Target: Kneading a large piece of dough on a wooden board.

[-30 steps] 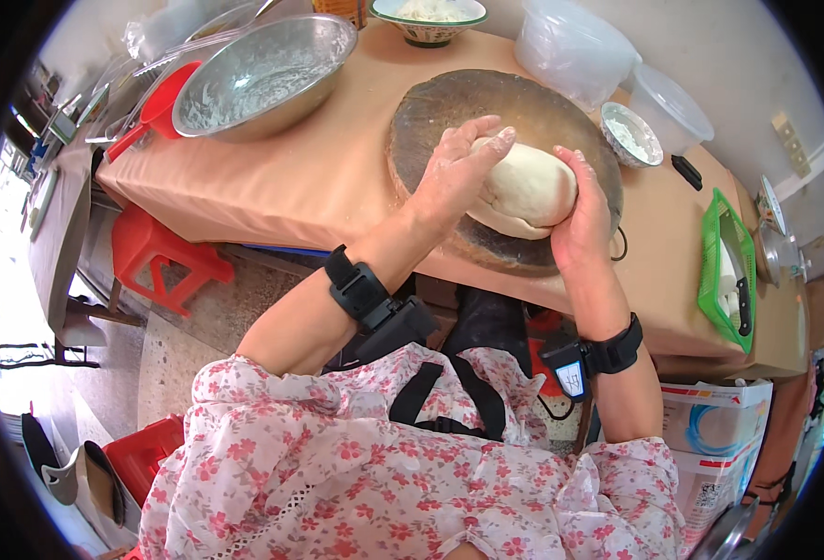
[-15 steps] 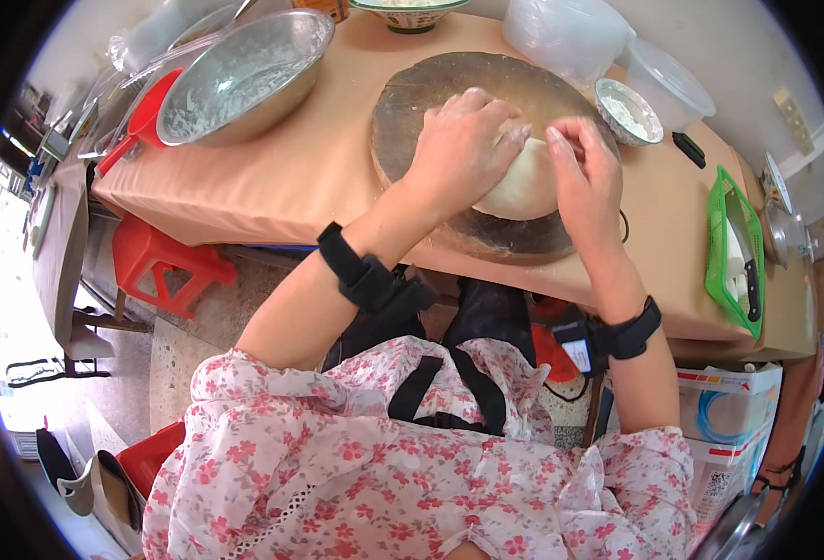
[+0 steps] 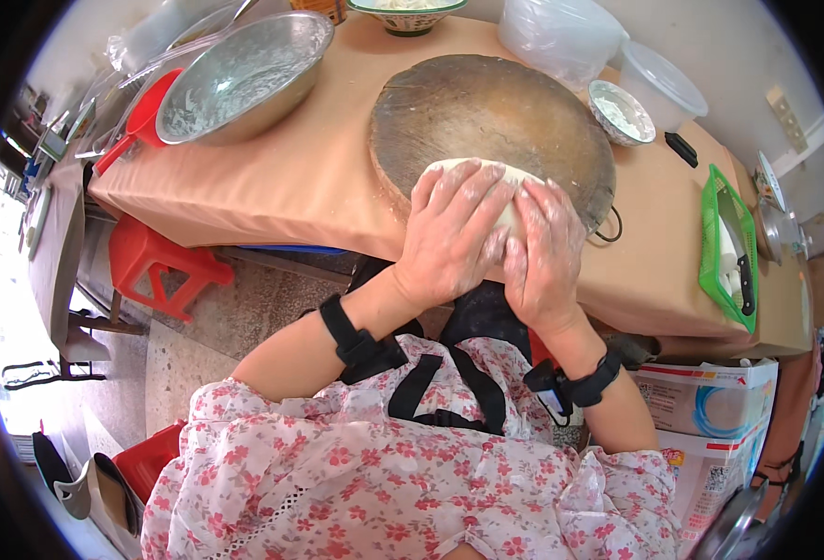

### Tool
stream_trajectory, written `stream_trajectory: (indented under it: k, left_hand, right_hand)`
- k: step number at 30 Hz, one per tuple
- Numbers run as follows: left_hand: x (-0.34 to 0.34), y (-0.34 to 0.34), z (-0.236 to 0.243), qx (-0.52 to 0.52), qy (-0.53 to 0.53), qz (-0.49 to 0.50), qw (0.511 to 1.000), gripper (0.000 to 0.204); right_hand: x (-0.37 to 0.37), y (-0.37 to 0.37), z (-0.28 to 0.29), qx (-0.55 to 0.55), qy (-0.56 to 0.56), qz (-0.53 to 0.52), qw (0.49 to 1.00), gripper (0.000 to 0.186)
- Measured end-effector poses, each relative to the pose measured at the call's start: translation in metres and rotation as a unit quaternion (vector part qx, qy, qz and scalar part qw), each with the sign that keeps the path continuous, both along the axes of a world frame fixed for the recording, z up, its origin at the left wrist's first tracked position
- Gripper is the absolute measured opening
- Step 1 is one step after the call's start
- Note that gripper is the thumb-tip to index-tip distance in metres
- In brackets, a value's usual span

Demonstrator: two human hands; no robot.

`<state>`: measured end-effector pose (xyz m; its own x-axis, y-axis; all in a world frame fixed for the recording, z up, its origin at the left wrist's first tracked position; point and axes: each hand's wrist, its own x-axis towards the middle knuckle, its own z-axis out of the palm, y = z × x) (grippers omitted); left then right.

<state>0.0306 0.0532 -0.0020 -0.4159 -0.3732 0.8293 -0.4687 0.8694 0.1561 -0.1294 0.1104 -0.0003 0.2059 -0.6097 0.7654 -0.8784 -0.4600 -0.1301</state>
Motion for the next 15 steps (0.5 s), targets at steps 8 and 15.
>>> stream_trajectory:
  k: [8,15]
  left_hand:
    - [-0.010,-0.032,0.006,0.036,0.005,-0.013,0.999,0.039]
    - [-0.043,-0.093,0.032,0.224,-0.116,0.070,0.965,0.029]
  right_hand:
    - [-0.004,-0.029,0.013,0.022,-0.026,-0.008,0.999,0.040]
    - [-0.037,-0.097,0.030,0.177,-0.165,0.008,0.970,0.031]
